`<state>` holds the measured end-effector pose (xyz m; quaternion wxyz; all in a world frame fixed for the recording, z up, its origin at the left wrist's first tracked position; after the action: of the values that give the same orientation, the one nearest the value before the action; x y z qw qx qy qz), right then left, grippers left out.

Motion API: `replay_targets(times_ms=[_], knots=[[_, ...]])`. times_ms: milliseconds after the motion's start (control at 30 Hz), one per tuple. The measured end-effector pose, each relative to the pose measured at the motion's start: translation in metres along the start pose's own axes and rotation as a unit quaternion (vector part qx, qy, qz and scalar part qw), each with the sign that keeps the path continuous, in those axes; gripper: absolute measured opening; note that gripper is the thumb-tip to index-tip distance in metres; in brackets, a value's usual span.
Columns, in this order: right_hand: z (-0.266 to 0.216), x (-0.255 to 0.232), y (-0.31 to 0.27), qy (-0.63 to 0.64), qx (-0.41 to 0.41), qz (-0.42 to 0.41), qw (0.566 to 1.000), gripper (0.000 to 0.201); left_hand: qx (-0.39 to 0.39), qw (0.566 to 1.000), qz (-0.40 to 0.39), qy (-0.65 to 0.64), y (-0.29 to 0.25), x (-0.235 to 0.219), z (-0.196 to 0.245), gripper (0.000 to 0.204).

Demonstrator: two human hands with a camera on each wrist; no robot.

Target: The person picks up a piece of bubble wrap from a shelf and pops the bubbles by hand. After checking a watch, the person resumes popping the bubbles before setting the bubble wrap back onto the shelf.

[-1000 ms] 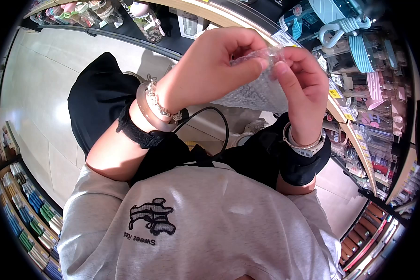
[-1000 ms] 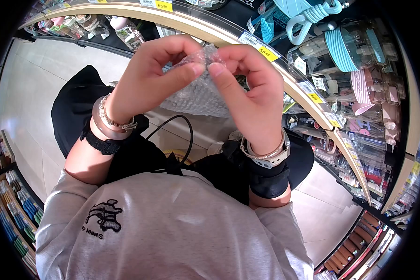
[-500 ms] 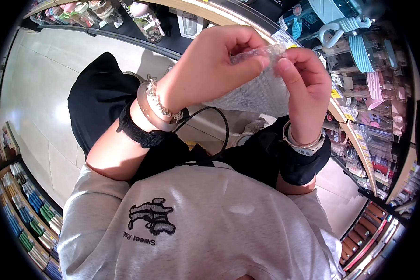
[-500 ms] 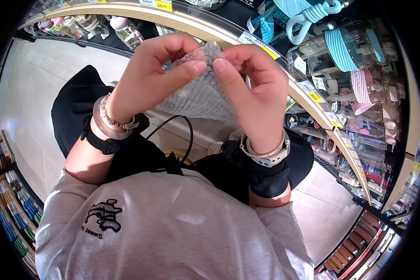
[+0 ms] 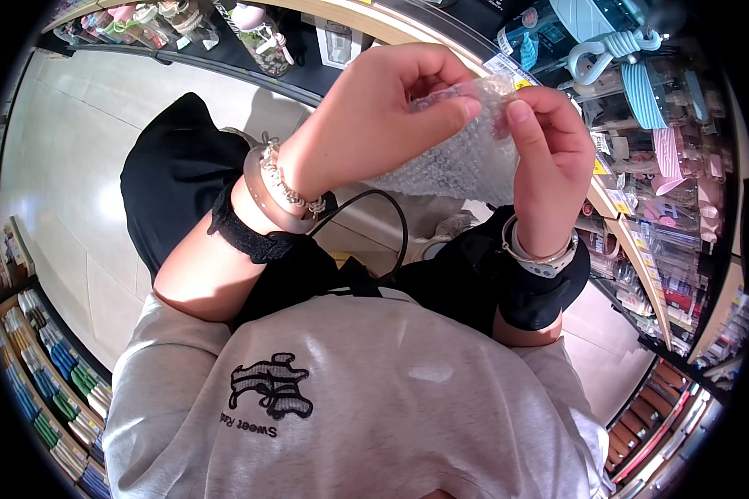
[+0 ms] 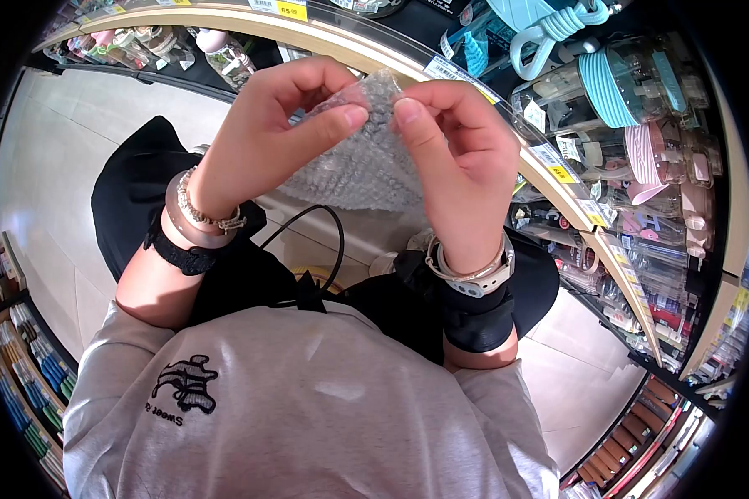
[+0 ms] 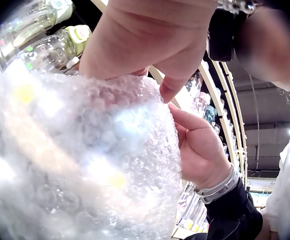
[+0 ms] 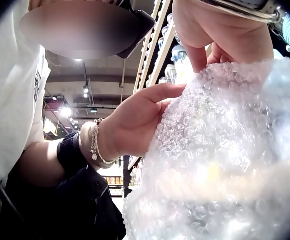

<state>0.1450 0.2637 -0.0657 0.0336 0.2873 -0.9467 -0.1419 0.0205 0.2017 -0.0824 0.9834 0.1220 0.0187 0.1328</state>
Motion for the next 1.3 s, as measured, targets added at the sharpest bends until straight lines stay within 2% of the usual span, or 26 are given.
replay_targets(times_ms=[400,700,1300], knots=[[-0.0019,0.0000,-0.0010,-0.010,-0.020,0.006,1.000,0.007,-0.017,1.000,-0.005,-0.017,-0.0005,-0.0009,-0.0015,0.014],[-0.0026,0.0004,-0.0008,-0.001,-0.015,0.016,1.000,0.007,0.000,1.000,0.004,-0.024,-0.0009,-0.0015,0.0002,0.011],[-0.0027,0.0032,-0.0018,-0.006,-0.018,0.008,1.000,0.007,0.000,0.999,-0.038,-0.012,-0.0026,0.0023,-0.0001,0.012]])
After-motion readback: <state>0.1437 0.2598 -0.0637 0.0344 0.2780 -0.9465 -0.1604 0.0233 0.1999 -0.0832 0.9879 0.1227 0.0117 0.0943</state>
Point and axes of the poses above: each hand's wrist, its own y-axis towards the middle knuckle, its own x-axis out of the palm, z = x × y, the point moved 7 cm from there along y, towards the middle knuckle, and after that the axes turned 5 degrees about z, right-handed, at the moved point
